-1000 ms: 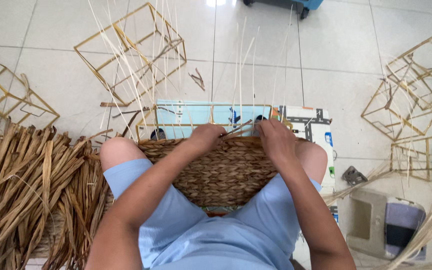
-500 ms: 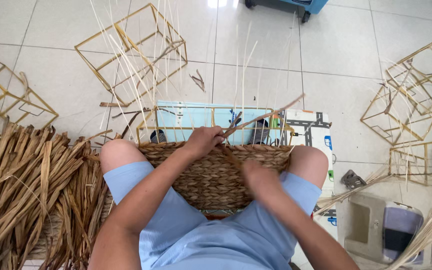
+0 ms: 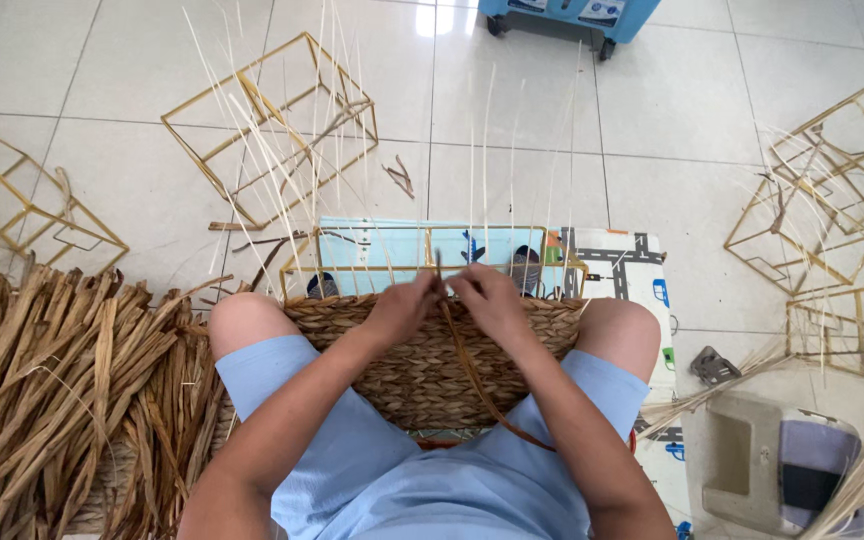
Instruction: The person weaves strips of dried plant fibers onto a woven mat attached to a wire frame by hand.
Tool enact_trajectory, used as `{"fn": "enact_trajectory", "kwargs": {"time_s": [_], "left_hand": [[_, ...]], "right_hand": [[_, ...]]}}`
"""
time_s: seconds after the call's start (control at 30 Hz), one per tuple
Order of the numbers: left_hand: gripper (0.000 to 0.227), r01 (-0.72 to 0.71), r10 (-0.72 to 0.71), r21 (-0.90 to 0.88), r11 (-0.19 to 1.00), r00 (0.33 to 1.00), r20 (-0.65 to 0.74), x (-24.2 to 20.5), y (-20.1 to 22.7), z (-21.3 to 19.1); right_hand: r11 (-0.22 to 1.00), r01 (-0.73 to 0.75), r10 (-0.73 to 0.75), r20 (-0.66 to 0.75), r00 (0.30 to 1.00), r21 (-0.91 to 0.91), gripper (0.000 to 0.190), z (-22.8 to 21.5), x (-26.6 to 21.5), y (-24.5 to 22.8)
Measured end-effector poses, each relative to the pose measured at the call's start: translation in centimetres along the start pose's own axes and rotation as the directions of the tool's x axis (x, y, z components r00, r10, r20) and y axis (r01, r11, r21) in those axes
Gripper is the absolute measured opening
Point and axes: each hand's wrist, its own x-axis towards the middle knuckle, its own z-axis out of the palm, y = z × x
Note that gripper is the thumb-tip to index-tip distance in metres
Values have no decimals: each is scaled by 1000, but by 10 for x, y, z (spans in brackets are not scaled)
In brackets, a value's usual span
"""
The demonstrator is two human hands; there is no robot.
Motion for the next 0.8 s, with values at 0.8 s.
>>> {"fn": "enact_trajectory", "kwargs": {"time_s": [0.8], "left_hand": [[17,-55,192,495,867,954,-230,19,24,30]], "right_hand": [[683,91,20,142,990,-725,25,-26,-16,14]]}}
